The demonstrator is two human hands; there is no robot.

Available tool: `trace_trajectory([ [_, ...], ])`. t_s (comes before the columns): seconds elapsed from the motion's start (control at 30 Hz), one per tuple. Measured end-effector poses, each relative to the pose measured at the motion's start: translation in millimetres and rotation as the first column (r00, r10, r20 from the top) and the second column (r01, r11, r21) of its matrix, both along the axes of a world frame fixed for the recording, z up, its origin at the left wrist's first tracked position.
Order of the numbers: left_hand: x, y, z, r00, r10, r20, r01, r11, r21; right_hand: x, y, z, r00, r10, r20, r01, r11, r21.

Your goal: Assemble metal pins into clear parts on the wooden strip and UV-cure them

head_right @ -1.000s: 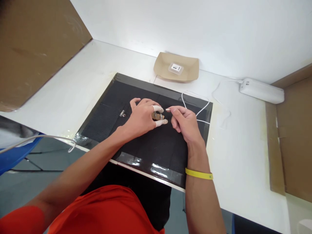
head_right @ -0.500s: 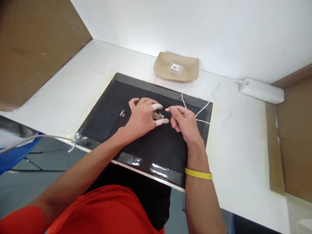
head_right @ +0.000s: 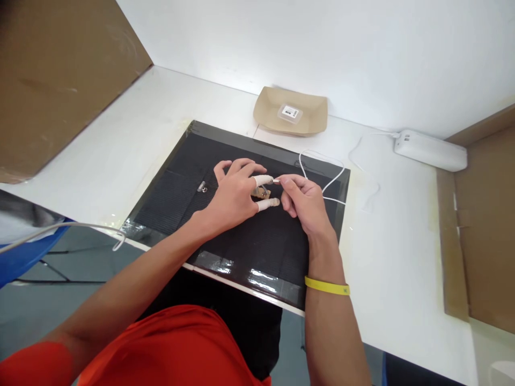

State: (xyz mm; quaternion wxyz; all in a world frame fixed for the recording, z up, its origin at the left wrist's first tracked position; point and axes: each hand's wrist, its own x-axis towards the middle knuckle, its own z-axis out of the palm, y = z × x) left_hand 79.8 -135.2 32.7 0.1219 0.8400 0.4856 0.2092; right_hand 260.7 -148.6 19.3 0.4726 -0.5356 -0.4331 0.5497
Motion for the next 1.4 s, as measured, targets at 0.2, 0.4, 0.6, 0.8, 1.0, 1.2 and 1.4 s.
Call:
trace_trajectory([
  [0.2, -5.6, -3.2, -1.3, 1.0, 0.006, -0.01, -0.006, 1.0, 0.021, -0.2, -0.6, 0.8, 1.0, -0.013, 0.006, 0.013, 1.0, 0.005],
  [0.4, -10.2, -5.8, -5.0, 1.0, -0.01, -0.027, 0.012, 0.998, 0.066, 1.0, -0.8, -1.3, 1.0, -0.007, 0.006, 0.007, 1.0, 0.015],
  [0.6, -13.3, -7.9, -6.7, 0.996, -0.055, -0.074, 0.063, 0.99, 0.123, 1.0, -0.7, -2.2, 1.0, -0.013, -0.022, 0.013, 1.0, 0.018],
  [0.8, -14.0, -9.9, -6.4, 0.996, -0.054, -0.065, 0.062, 0.99, 0.123, -0.2, -0.8, -0.1, 1.0, -0.015, -0.024, 0.015, 1.0, 0.023],
  [1.0, -14.3, -12.6, -7.0, 0.999, -0.039, -0.027, 0.042, 0.99, 0.132, 0.1, -0.6, -0.7, 0.999, -0.01, -0.038, 0.011, 0.999, 0.032],
  [1.2, -17.2, -14.8, -12.2, 1.0, 0.002, -0.017, 0.001, 0.985, 0.171, 1.1, -0.3, -2.1, 0.998, -0.008, -0.058, 0.011, 0.998, 0.055],
  [1.4, -15.1, -10.9, -11.5, 0.996, -0.013, -0.083, 0.025, 0.988, 0.151, 1.6, -0.2, -3.4, 0.997, -0.003, -0.078, 0.007, 0.998, 0.06],
])
